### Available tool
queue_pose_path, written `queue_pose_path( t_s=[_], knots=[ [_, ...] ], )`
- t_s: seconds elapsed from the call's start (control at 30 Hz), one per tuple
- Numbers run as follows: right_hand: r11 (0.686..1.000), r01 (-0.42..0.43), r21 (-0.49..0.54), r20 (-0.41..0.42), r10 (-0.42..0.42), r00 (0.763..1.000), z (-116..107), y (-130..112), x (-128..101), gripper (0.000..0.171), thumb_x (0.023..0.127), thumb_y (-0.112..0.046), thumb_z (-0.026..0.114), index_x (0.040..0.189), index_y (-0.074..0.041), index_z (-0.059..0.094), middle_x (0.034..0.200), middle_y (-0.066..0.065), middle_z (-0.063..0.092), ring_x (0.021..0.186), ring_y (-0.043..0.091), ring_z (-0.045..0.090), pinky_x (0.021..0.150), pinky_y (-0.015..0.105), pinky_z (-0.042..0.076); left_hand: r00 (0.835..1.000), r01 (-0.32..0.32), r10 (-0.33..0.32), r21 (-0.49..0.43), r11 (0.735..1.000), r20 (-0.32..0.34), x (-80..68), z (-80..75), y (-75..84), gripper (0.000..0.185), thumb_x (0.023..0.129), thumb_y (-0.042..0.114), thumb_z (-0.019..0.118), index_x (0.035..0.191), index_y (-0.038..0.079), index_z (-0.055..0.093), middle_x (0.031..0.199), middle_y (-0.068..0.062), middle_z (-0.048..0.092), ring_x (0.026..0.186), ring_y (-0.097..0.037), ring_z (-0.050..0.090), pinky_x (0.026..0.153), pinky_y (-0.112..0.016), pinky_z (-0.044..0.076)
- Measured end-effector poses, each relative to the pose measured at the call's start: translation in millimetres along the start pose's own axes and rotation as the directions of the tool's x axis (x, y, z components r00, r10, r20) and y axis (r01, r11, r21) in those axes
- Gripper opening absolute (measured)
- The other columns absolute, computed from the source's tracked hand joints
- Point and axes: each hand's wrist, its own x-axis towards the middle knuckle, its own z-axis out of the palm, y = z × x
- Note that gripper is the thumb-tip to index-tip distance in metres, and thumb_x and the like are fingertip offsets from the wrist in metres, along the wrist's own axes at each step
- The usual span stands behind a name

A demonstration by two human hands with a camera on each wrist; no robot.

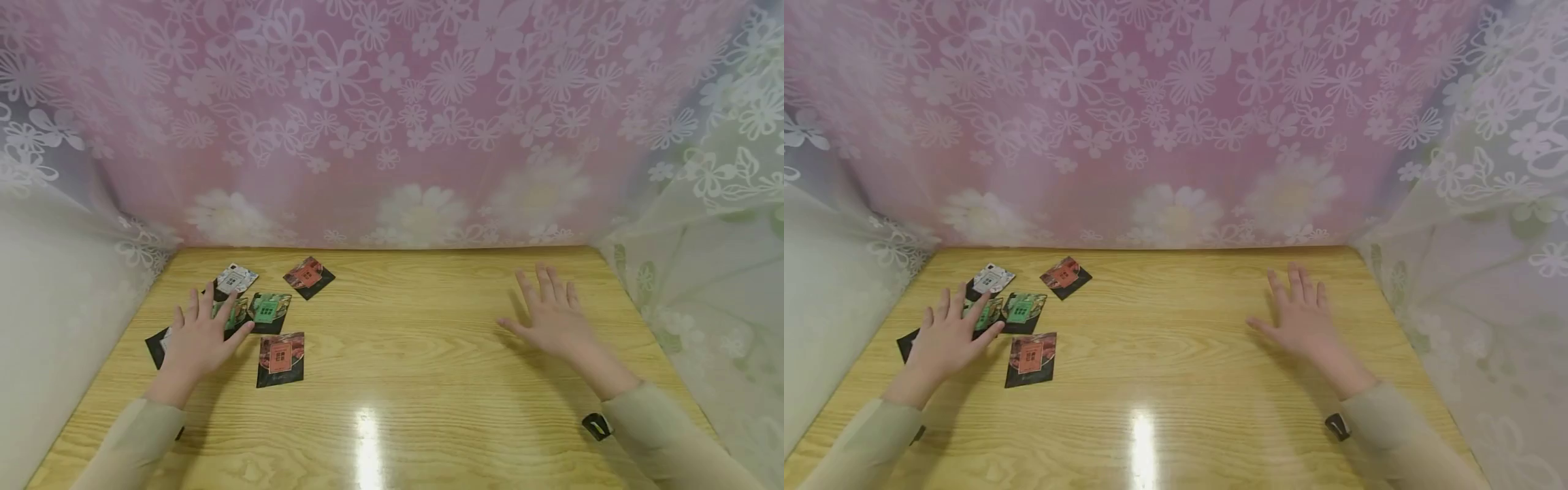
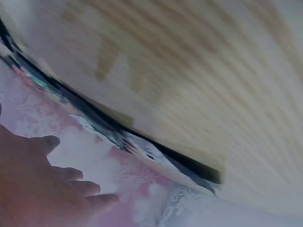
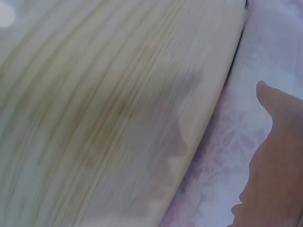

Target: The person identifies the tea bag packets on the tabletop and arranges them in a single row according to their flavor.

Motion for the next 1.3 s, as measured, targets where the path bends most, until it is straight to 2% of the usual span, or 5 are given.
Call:
queue_pose_path(
  t_s=[0.23, 0.7, 0.87, 1.1, 1.3],
  knots=[
    [0.998, 0.069, -0.011, -0.011, -0.069, 0.998, 12.1, -31.1, 14.2, 0.107, 0.101, -0.071, 0.055, 0.173, -0.012, 0.002, 0.176, 0.030, -0.008, 0.163, 0.052, -0.007, 0.128, 0.076, 0.001, 0.999, -0.042, 0.041, 0.043, 0.998, 0.031, -1.0, 3.2, -12.4, 0.081, 0.109, 0.058, 0.048, 0.166, 0.002, 0.032, 0.170, -0.041, 0.012, 0.155, -0.065, 0.014, 0.121, -0.082, 0.020],
    [0.968, 0.253, -0.001, -0.056, -0.252, 0.966, 41.0, -109.2, 38.3, 0.104, 0.100, -0.068, 0.059, 0.173, -0.011, 0.011, 0.176, 0.030, 0.004, 0.164, 0.051, 0.008, 0.132, 0.069, 0.013, 0.972, -0.193, 0.193, -0.008, 0.981, 0.135, -6.1, 14.6, -24.7, 0.078, 0.113, 0.050, 0.043, 0.167, -0.002, 0.026, 0.172, -0.035, 0.019, 0.158, -0.057, 0.019, 0.127, -0.074, 0.019],
    [0.946, 0.321, 0.032, -0.035, -0.320, 0.947, 42.3, -139.5, 42.4, 0.103, 0.100, -0.068, 0.058, 0.173, -0.012, 0.010, 0.177, 0.026, -0.002, 0.166, 0.046, 0.003, 0.133, 0.065, 0.012, 0.968, -0.209, 0.210, -0.016, 0.978, 0.140, -6.6, 20.9, -27.6, 0.081, 0.113, 0.051, 0.043, 0.167, -0.005, 0.021, 0.172, -0.035, 0.016, 0.158, -0.057, 0.017, 0.128, -0.073, 0.018],
    [0.920, 0.390, 0.049, 0.020, -0.391, 0.920, 46.7, -178.7, 47.7, 0.104, 0.101, -0.072, 0.054, 0.173, -0.023, -0.004, 0.178, 0.016, -0.017, 0.167, 0.037, -0.007, 0.135, 0.058, 0.005, 0.969, -0.187, 0.206, -0.136, 0.973, 0.139, -11.7, 25.7, -27.0, 0.080, 0.114, 0.048, 0.042, 0.169, -0.004, 0.014, 0.174, -0.035, 0.007, 0.161, -0.056, 0.007, 0.128, -0.073, 0.017],
    [0.880, 0.474, 0.015, 0.029, -0.474, 0.880, 52.5, -213.5, 54.2, 0.102, 0.102, -0.072, 0.051, 0.173, -0.023, -0.002, 0.178, 0.012, -0.019, 0.168, 0.035, -0.008, 0.136, 0.053, 0.003, 0.969, -0.180, 0.204, -0.167, 0.969, 0.137, -12.1, 25.6, -26.8, 0.080, 0.114, 0.047, 0.041, 0.169, -0.004, 0.012, 0.175, -0.033, 0.004, 0.162, -0.055, 0.003, 0.130, -0.071, 0.013]
  ],
)
